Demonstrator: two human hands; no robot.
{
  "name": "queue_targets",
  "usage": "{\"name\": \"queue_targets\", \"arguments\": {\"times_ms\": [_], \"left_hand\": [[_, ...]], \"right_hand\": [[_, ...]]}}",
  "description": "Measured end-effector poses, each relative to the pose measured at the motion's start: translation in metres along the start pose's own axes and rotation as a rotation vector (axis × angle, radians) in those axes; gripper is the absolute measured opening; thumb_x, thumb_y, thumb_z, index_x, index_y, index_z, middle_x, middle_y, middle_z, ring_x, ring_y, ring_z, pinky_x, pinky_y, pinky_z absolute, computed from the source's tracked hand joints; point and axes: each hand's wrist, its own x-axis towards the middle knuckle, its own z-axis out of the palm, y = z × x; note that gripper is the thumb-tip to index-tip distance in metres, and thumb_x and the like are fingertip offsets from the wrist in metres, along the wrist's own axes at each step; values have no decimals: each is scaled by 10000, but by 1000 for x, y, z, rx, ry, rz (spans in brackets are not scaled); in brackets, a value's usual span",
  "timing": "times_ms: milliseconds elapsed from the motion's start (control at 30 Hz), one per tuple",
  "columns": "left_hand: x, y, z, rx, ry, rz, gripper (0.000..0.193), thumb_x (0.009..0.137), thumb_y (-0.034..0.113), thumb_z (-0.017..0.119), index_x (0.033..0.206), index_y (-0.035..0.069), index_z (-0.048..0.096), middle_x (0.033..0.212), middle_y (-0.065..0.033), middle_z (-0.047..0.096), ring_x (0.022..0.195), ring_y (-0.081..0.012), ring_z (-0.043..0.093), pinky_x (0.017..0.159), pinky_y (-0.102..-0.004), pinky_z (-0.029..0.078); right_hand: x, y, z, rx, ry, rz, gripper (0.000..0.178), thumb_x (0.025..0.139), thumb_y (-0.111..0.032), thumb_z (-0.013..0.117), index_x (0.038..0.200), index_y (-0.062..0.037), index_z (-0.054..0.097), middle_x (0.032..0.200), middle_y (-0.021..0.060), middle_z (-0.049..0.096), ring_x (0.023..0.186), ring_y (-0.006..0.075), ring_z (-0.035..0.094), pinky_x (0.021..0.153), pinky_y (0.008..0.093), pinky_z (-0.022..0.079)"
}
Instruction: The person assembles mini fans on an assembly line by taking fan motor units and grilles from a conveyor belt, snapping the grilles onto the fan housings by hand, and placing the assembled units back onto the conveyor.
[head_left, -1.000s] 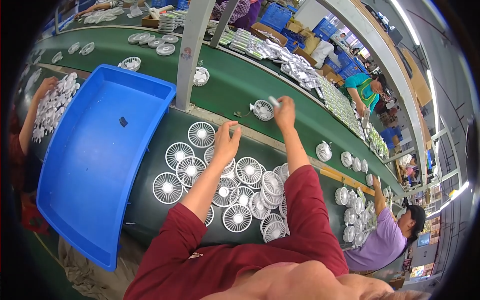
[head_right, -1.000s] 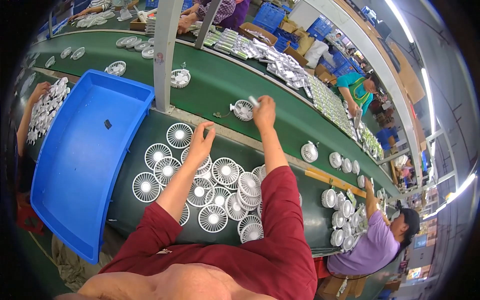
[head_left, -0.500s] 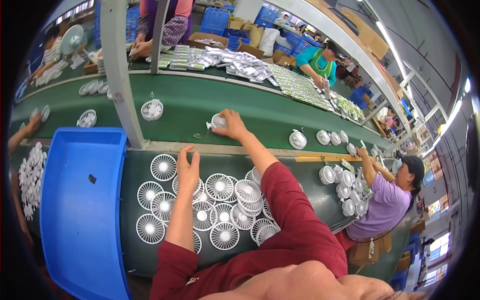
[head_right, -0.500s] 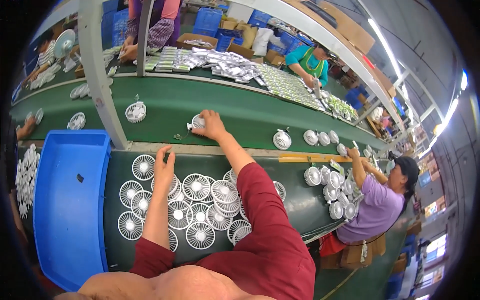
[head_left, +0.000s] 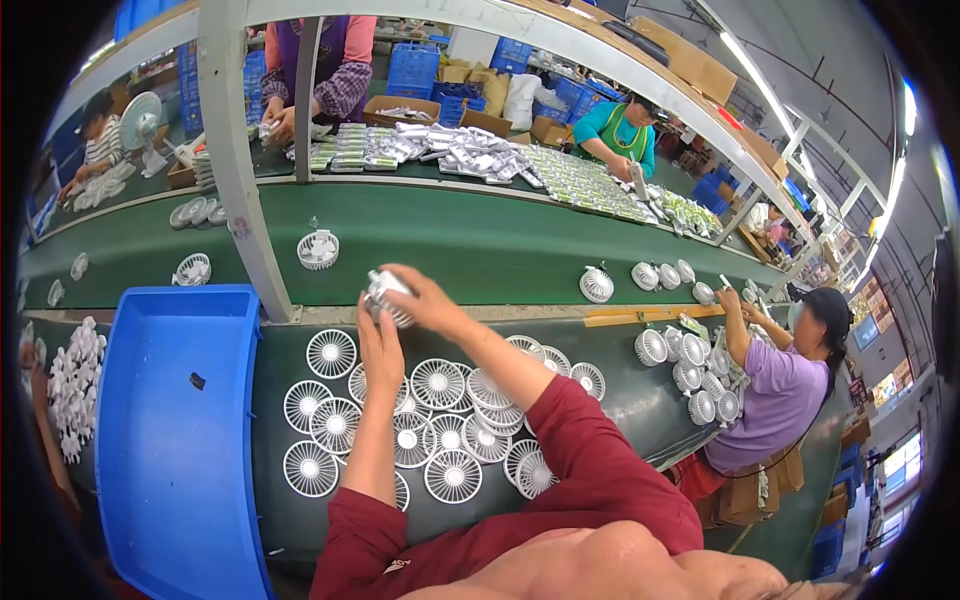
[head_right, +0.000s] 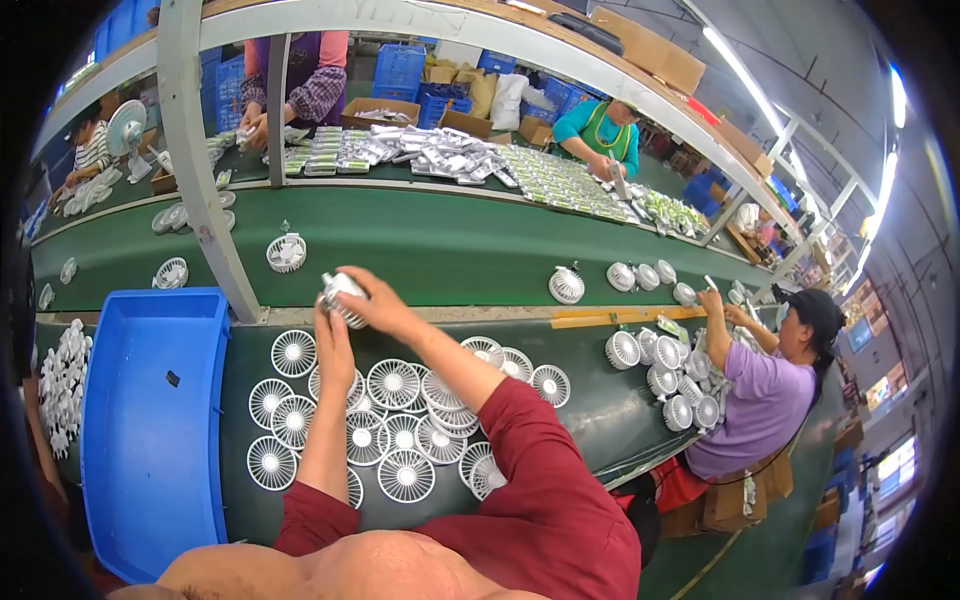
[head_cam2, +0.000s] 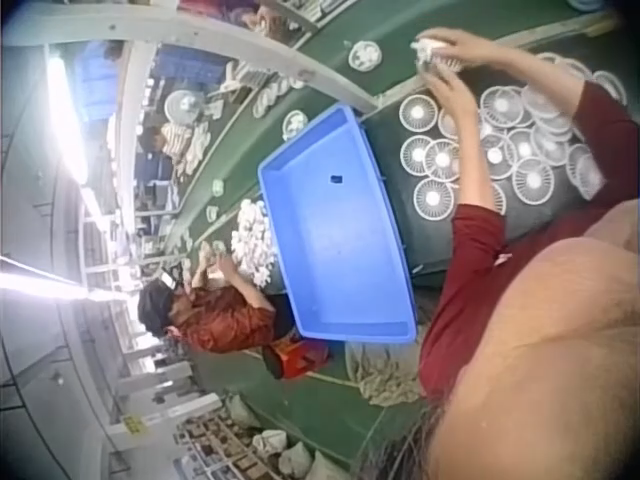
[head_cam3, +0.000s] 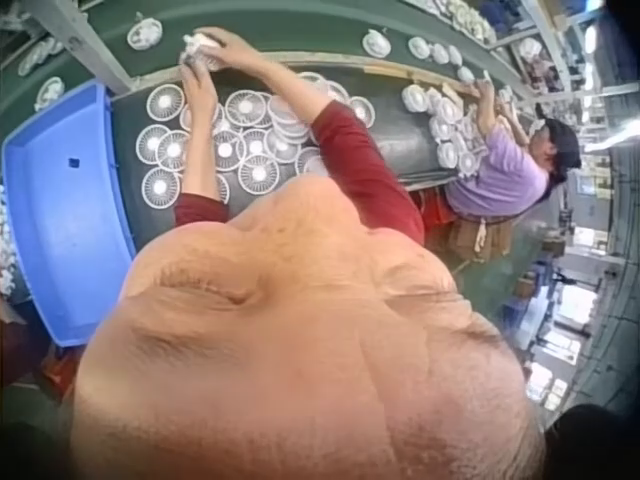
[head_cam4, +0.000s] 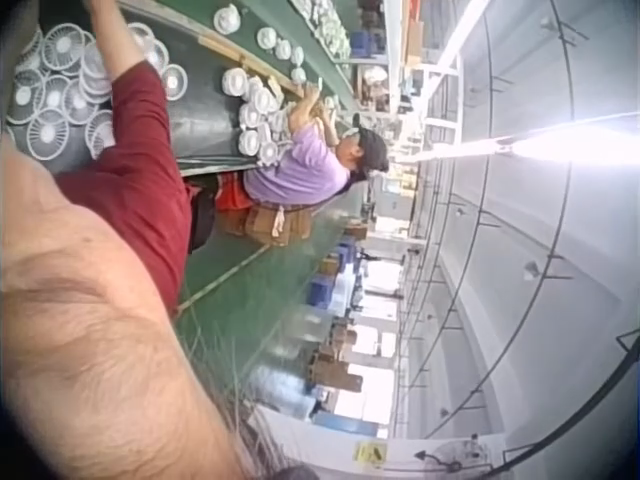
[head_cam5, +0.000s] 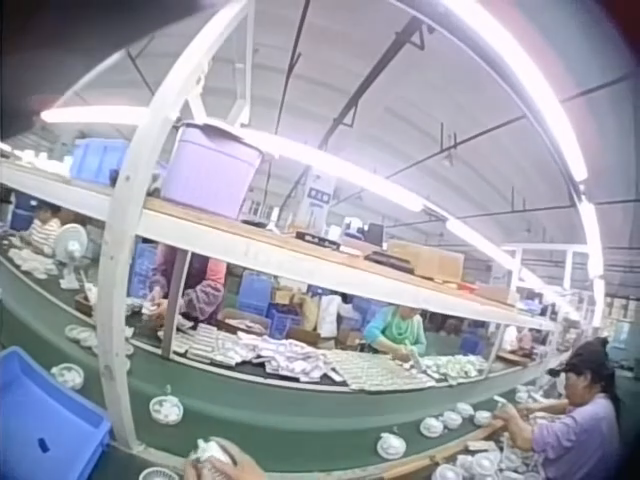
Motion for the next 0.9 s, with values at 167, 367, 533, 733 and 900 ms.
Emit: {"name": "queue_targets", "arguments": {"times_ms": [167,367,533,733,900], "left_hand": [[3,15,2,-542,210,-2,464,1034,310,281,1399,29,339,1296,-116,453,1160,-179,486,964,-313,397],[0,44,-3,-635,219,-95,449,1016,295,307,1349,3,376,1283,-111,466,1158,-190,485,983,-329,376],[-6,65,-3,-500,270,243,410,958,206,379,1302,-16,364,1238,-142,449,1116,-219,475,972,-344,379],[-9,63,0,-390,259,213,399,937,169,475,1282,-14,393,1217,-143,465,1056,-220,507,928,-336,412],[-6,14,8,-420,162,5,591,904,166,595,1383,49,270,1272,-193,444,1134,-274,483,972,-370,384]], "right_hand": [[-21,-28,30,-168,-75,-217,635,862,-330,613,1400,-87,377,1376,185,415,1288,335,389,1068,392,316],[-31,-45,35,-178,-66,-400,635,925,-381,467,1423,-34,282,1385,180,365,1286,301,393,1059,364,297],[-40,-62,45,75,-75,-287,643,956,-449,401,1434,-43,255,1347,145,390,1215,237,430,1033,336,317],[-42,-49,41,359,-111,-81,561,996,-441,342,1421,-80,281,1262,88,447,1161,173,444,990,308,363],[-28,-11,10,28,-63,94,436,969,-332,474,1299,-49,455,1262,117,511,1177,190,479,1000,318,374]]}}
